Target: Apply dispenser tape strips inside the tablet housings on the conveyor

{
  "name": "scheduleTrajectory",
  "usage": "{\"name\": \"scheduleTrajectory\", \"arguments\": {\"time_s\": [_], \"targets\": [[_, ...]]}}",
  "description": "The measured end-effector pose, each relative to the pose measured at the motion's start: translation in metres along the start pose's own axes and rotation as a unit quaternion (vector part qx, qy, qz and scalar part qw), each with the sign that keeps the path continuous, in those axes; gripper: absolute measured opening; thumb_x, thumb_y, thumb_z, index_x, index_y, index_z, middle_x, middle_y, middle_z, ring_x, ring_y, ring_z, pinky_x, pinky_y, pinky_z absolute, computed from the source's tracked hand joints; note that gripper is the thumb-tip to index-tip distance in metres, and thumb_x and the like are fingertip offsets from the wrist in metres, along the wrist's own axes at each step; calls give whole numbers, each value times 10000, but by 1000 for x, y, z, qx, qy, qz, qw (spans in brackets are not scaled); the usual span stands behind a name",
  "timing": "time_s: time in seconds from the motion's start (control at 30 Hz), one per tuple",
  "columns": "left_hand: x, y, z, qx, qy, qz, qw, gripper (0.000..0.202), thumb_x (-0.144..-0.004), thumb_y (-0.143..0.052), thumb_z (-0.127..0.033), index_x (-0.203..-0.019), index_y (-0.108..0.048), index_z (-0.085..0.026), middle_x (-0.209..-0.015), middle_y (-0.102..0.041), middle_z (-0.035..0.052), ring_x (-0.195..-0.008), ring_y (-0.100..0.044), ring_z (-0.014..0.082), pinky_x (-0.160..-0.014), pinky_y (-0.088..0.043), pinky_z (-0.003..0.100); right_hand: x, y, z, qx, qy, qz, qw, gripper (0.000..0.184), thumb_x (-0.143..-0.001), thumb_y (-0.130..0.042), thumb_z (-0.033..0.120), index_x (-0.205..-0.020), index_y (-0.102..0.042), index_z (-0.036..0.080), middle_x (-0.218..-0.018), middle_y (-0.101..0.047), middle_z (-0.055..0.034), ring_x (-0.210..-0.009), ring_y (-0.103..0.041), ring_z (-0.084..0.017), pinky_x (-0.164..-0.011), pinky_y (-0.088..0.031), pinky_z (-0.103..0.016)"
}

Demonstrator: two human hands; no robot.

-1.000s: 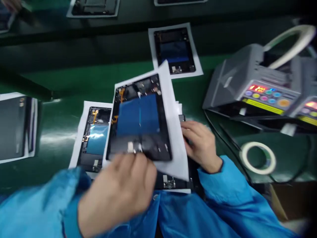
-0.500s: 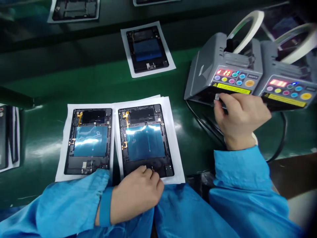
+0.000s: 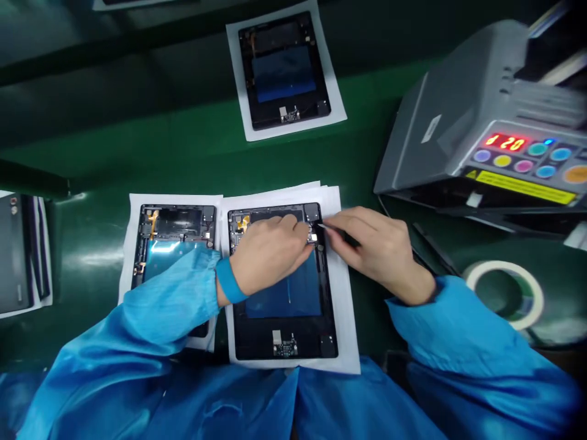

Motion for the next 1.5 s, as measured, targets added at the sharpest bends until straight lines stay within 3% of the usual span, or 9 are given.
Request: {"name": "scheduleTrajectory", "arguments": {"time_s": [0.23,0.47,0.67,0.87,1.27,1.4,1.5], "targets": [[-6,-8,0,20,-8,-72,997,216,-937,-498,-272,-792,-604,-151,-743,-603,51,-687,-618,197,-574,-443,308,4,-12,-7,-16,-20,6,1000,138,-877,-614,203,-996,-681,185,-938,-734,-44,-803,-664,-151,-700,-520,-275],[-5,-7,2,11,-27,-86,996,200,-951,-484,-233,-816,-615,-164,-752,-599,38,-682,-593,193,-573,-431,322,4,-9,-7,-11,-19,33,999,157,-900,-590,231,-996,-707,190,-942,-733,-42,-796,-650,-153,-709,-526,-286],[3,2,-8,-66,-151,-81,983,205,-962,-450,-133,-1043,-639,-138,-766,-605,30,-696,-566,172,-564,-394,310,11,-12,-9,-26,12,92,995,267,-933,-535,285,-1130,-685,184,-1014,-702,-66,-884,-608,-183,-713,-506,-307],[10,0,-3,-99,-183,-28,978,301,-1004,-464,-303,-1189,-608,-114,-847,-625,51,-766,-567,186,-613,-404,321,10,-12,-8,-19,37,113,993,339,-955,-482,322,-1177,-665,142,-1025,-679,-89,-915,-578,-200,-708,-497,-314],[16,-6,7,-94,-188,-92,973,328,-1011,-466,-336,-1167,-617,-89,-812,-619,47,-725,-557,174,-600,-380,321,9,-8,-1,30,90,108,990,302,-919,-577,319,-1146,-677,147,-987,-681,-79,-912,-576,-210,-678,-454,-306],[17,-9,7,-91,-185,-101,973,326,-1009,-468,-346,-1152,-636,-105,-976,-664,85,-853,-588,199,-688,-405,340,8,-8,4,58,105,137,983,345,-922,-570,337,-1175,-659,120,-976,-683,-85,-929,-587,-231,-713,-468,-338],[19,-10,7,-90,-185,-110,972,316,-1002,-482,-328,-1157,-644,-106,-1149,-660,100,-1011,-588,236,-819,-429,378,9,-7,4,27,86,120,989,347,-944,-515,358,-1148,-664,120,-979,-691,-95,-933,-606,-234,-702,-487,-334]]}}
Point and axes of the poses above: each hand's wrist, its own x-axis away from the middle knuckle, its own y-axis out of the back of the hand, z = x × y, the point moved 4 cm from there along -x, towards the middle knuckle
